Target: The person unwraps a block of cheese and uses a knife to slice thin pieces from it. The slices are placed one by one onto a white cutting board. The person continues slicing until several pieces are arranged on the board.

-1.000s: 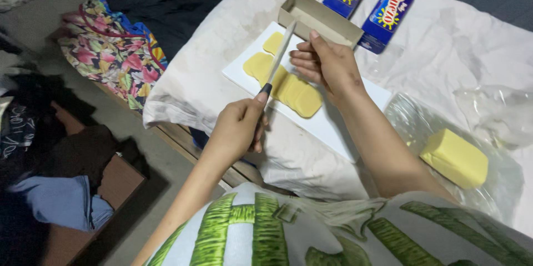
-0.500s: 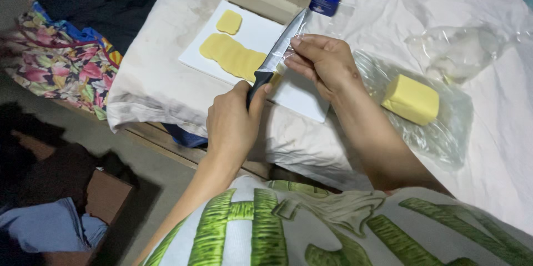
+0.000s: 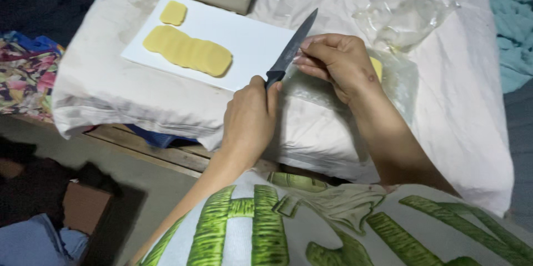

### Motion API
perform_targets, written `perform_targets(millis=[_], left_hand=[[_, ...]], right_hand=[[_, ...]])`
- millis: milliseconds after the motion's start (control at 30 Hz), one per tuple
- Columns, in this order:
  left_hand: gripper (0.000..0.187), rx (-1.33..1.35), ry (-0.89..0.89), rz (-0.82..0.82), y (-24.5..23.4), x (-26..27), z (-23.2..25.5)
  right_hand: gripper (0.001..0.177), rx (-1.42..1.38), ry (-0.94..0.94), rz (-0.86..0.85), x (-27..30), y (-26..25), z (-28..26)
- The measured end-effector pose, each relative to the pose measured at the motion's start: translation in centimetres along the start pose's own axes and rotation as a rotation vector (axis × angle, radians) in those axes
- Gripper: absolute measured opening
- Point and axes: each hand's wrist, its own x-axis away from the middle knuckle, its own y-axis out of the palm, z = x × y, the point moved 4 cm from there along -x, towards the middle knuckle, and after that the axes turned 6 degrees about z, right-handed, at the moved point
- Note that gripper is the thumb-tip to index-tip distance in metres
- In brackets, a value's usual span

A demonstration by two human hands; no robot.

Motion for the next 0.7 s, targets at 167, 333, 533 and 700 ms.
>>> perform_targets(millis=[167, 333, 533, 700], left_hand=[[0.042, 0.02, -0.007, -0.05, 4.1, 0.9, 4.4], [0.043, 0.033, -0.061, -0.068, 7.4, 1.5, 7.4], [0.047, 0.047, -0.136, -0.073, 10.3, 1.9, 8.6], [0.055, 0.074, -0.231, -0.114, 11.2, 1.6, 8.6]], right_hand=[[0.022, 0.092, 0.046, 0.063, 0.4, -6.0, -1.5], [0.021, 0.164, -0.036, -0.009, -1.0, -9.9, -1.4], [0.021, 0.319, -0.125, -0.113, -2.6, -12.3, -0.8], [0.024, 0.33, -0.1, -0.2, -3.8, -12.5, -0.4]])
